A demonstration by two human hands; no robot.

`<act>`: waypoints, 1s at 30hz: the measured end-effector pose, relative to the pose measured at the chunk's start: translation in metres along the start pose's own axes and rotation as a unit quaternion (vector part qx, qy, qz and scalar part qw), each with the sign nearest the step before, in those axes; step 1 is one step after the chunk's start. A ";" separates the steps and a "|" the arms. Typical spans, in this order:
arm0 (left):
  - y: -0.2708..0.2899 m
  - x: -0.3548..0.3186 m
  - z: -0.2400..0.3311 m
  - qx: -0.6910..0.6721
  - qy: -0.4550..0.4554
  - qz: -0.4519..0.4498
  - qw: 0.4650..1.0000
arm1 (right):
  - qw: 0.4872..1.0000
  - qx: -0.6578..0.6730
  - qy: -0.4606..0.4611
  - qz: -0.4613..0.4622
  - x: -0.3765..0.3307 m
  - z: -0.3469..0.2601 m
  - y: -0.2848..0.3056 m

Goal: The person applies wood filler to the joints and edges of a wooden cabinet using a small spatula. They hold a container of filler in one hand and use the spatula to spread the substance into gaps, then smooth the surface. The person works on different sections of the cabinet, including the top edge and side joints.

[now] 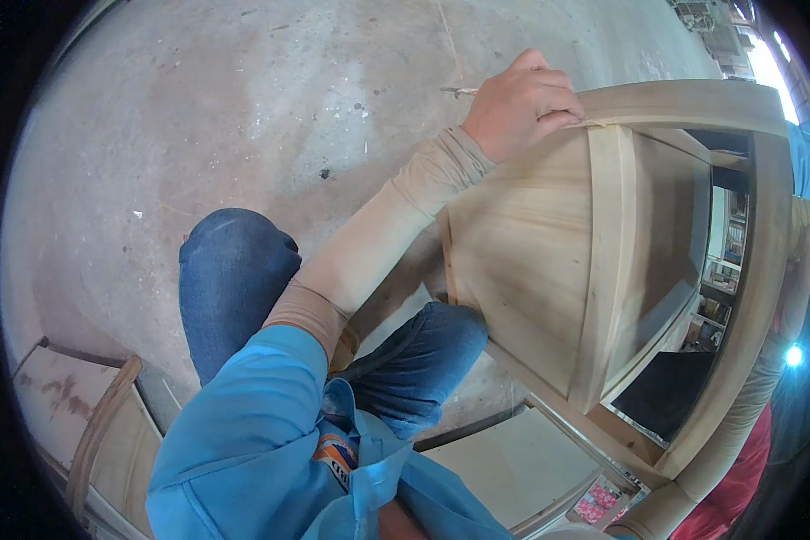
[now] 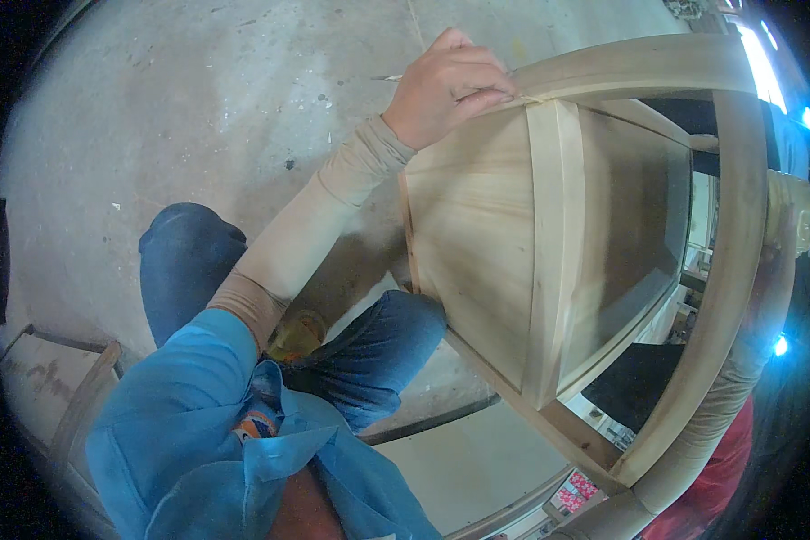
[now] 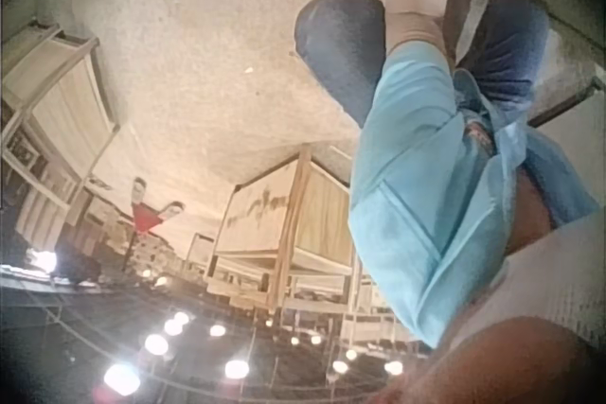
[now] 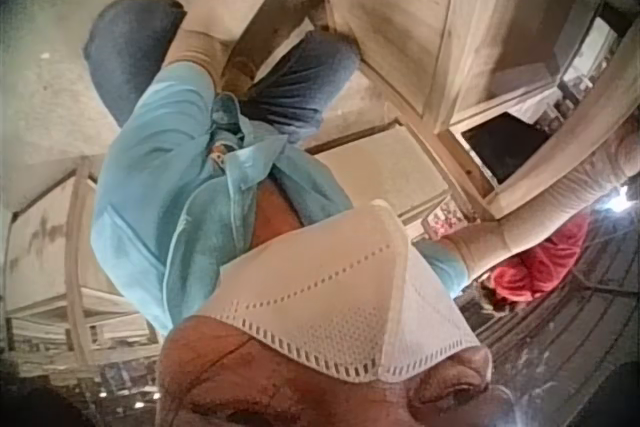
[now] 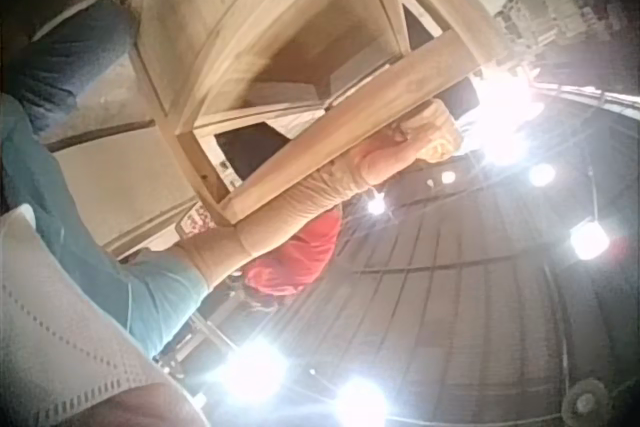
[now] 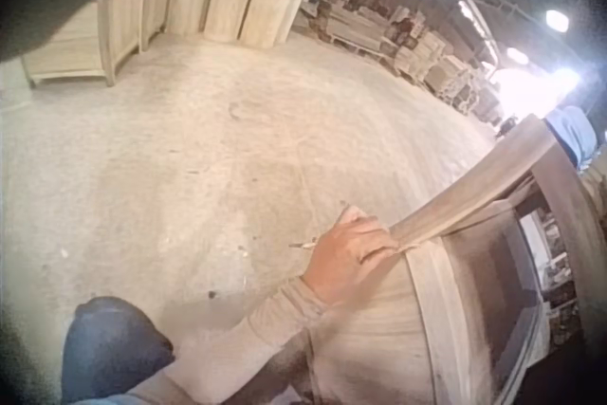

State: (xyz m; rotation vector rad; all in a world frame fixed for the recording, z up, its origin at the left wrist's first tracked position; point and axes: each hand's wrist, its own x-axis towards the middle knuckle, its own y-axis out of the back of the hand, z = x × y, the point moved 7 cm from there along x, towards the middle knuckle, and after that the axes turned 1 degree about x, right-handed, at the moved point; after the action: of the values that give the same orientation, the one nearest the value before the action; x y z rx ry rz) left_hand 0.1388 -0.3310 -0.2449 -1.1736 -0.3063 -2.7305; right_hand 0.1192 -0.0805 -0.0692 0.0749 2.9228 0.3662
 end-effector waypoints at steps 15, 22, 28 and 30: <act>0.000 -0.011 -0.015 0.045 0.003 -0.067 0.997 | 0.999 0.046 -0.023 -0.013 -0.004 0.016 0.008; -0.001 -0.012 -0.016 -0.033 0.045 -0.051 0.997 | 0.998 0.061 -0.029 -0.005 -0.012 0.016 0.020; 0.012 -0.009 -0.031 -0.119 0.132 0.017 0.984 | 0.998 0.048 0.003 0.043 -0.041 -0.026 0.046; 0.016 -0.005 -0.030 -0.167 0.168 0.034 0.971 | 0.997 0.040 0.022 0.062 -0.056 -0.050 0.049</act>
State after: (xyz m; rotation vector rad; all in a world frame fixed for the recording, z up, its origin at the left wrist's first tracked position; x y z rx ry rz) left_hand 0.1247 -0.3536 -0.2665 -0.7370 0.2404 -2.9262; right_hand 0.1652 -0.0492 0.0007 0.2636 2.9851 0.2718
